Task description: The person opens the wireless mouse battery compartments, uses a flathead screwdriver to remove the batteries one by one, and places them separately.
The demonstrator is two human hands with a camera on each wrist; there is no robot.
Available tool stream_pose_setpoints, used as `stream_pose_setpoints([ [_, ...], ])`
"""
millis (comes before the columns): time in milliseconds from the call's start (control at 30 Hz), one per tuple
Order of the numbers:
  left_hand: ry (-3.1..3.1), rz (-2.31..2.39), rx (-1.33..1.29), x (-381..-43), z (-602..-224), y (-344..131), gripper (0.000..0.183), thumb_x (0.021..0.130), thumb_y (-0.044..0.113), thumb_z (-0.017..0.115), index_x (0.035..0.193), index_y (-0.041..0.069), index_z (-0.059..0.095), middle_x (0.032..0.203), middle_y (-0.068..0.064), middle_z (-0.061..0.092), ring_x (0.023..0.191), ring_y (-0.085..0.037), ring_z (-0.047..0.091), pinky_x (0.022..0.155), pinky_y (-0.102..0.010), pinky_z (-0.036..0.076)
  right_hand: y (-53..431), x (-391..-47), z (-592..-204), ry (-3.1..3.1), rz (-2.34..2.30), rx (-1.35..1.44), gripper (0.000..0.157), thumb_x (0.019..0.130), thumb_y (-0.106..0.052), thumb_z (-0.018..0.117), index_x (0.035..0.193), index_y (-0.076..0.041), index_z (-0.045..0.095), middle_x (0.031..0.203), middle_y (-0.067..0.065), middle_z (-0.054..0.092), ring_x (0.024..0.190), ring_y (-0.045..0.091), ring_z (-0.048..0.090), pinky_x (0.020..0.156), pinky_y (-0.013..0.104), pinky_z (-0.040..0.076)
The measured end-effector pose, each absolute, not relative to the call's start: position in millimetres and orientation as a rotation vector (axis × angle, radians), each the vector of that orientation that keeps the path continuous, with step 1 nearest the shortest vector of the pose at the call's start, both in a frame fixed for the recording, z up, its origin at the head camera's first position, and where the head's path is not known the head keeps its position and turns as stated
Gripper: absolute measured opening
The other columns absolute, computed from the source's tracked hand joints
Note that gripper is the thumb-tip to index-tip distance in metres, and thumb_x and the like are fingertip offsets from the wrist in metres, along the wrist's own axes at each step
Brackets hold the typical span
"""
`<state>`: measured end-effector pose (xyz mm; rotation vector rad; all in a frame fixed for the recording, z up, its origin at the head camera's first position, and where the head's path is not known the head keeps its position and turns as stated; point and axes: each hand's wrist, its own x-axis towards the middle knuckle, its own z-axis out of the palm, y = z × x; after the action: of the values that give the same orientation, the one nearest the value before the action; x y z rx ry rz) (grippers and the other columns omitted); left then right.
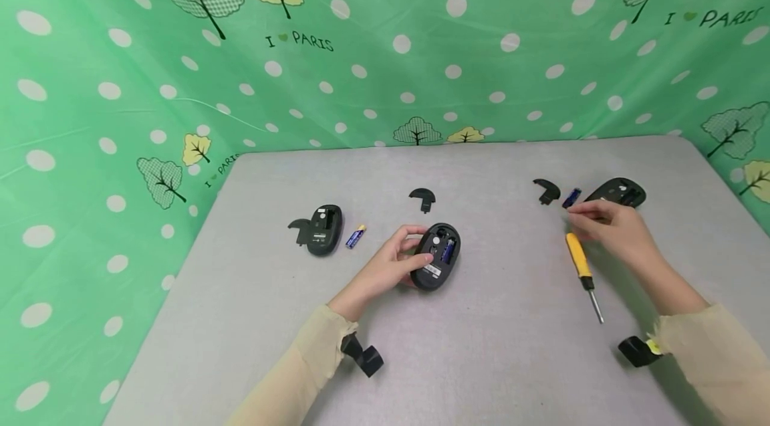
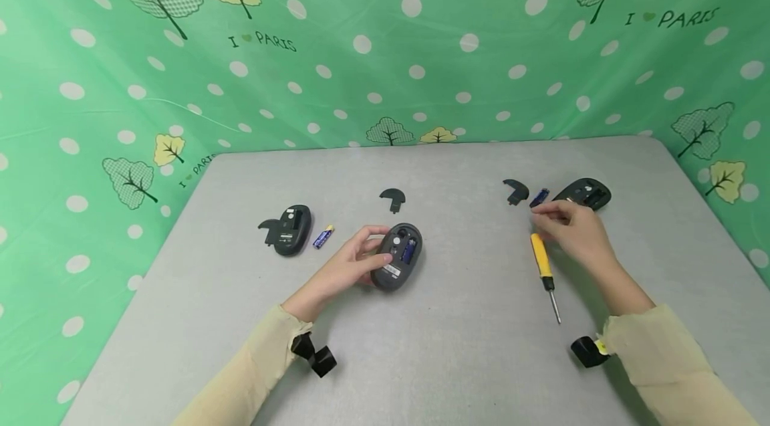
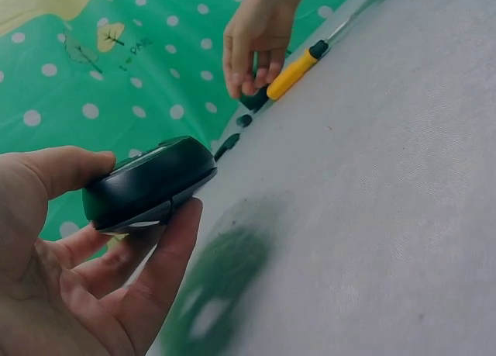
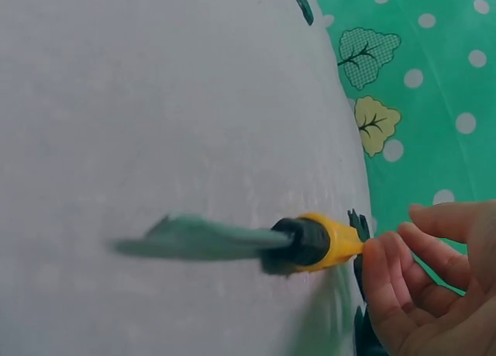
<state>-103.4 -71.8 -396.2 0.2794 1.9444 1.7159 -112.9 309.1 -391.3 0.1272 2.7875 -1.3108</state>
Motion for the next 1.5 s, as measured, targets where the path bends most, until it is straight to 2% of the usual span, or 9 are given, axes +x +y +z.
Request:
stream_pose_setpoints([
  [100,1.948,1.711,0.276,-103,-396,-72,0.05,0.098,0.01,0.058,0.144,0.006,0.039,0.147,-0.025,0.05,0.096,-0.019,0.068,0.063,-0.024,0.058,313,-111,-393,2.773,-1.277,0.121,0.042,0.1,-0.026,0.061,0.125,0.008,0.06,0.097,0.009,0.07,0.07,-0.005,0.064,0.063,0.019,0.059],
  [333,1.983,1.688,0.274,-103,-397,-72,0.049,0.098,0.012,0.059,0.144,0.006,0.041,0.146,-0.024,0.052,0.097,-0.018,0.068,0.062,-0.023,0.057,318,-110,-393,2.667,-1.179,0.113,0.053,0.097,-0.027,0.065,0.127,0.015,0.053,0.091,0.006,0.067,0.067,-0.001,0.065,0.064,0.022,0.061],
  [567,1.985,1.677,0.266,-102,-396,-73,0.05,0.098,0.014,0.059,0.144,0.007,0.042,0.147,-0.024,0.051,0.1,-0.021,0.069,0.064,-0.024,0.057,319,-107,-392,2.662,-0.938,0.094,0.062,0.093,-0.036,0.069,0.126,0.013,0.053,0.084,0.005,0.059,0.068,0.008,0.064,0.06,0.023,0.056],
  [667,1.986,1.673,0.265,-103,-396,-73,0.05,0.098,0.015,0.059,0.144,0.008,0.042,0.147,-0.024,0.051,0.1,-0.02,0.069,0.065,-0.024,0.058,317,-106,-391,2.643,-0.907,0.084,0.064,0.089,-0.034,0.074,0.125,0.014,0.051,0.084,0.007,0.057,0.069,0.012,0.062,0.058,0.025,0.056],
  [800,1.984,1.667,0.262,-103,-397,-73,0.05,0.098,0.015,0.06,0.144,0.008,0.042,0.147,-0.023,0.052,0.098,-0.018,0.069,0.065,-0.024,0.057,317,-105,-391,2.637,-0.867,0.057,0.058,0.085,-0.028,0.078,0.118,0.013,0.052,0.083,0.009,0.059,0.069,0.015,0.059,0.056,0.025,0.055],
  [967,1.982,1.666,0.264,-103,-396,-74,0.05,0.098,0.016,0.06,0.144,0.008,0.042,0.146,-0.023,0.052,0.097,-0.017,0.068,0.065,-0.023,0.056,316,-105,-390,2.639,-0.844,0.029,0.048,0.086,-0.022,0.076,0.111,0.012,0.053,0.081,0.008,0.057,0.068,0.016,0.057,0.054,0.026,0.053],
  [1267,1.993,1.656,0.268,-103,-397,-74,0.05,0.098,0.016,0.059,0.144,0.008,0.042,0.146,-0.023,0.053,0.096,-0.016,0.068,0.063,-0.022,0.055,313,-104,-383,2.526,-1.09,0.021,0.051,0.092,-0.016,0.069,0.123,0.016,0.043,0.093,0.011,0.061,0.074,0.009,0.063,0.066,0.027,0.062],
  [1367,1.994,1.651,0.275,-103,-397,-74,0.05,0.098,0.016,0.059,0.145,0.009,0.042,0.146,-0.023,0.052,0.096,-0.016,0.068,0.064,-0.023,0.055,309,-104,-380,2.477,-1.184,0.023,0.053,0.095,-0.018,0.067,0.126,0.016,0.04,0.095,0.006,0.065,0.075,0.005,0.064,0.07,0.026,0.062],
  [1500,1.999,1.639,0.281,-103,-397,-74,0.05,0.098,0.018,0.06,0.145,0.01,0.043,0.146,-0.022,0.052,0.097,-0.017,0.068,0.064,-0.023,0.056,301,-102,-376,2.417,-1.349,0.022,0.051,0.096,-0.017,0.066,0.125,0.013,0.038,0.089,-0.009,0.067,0.076,0.001,0.065,0.072,0.026,0.063],
])
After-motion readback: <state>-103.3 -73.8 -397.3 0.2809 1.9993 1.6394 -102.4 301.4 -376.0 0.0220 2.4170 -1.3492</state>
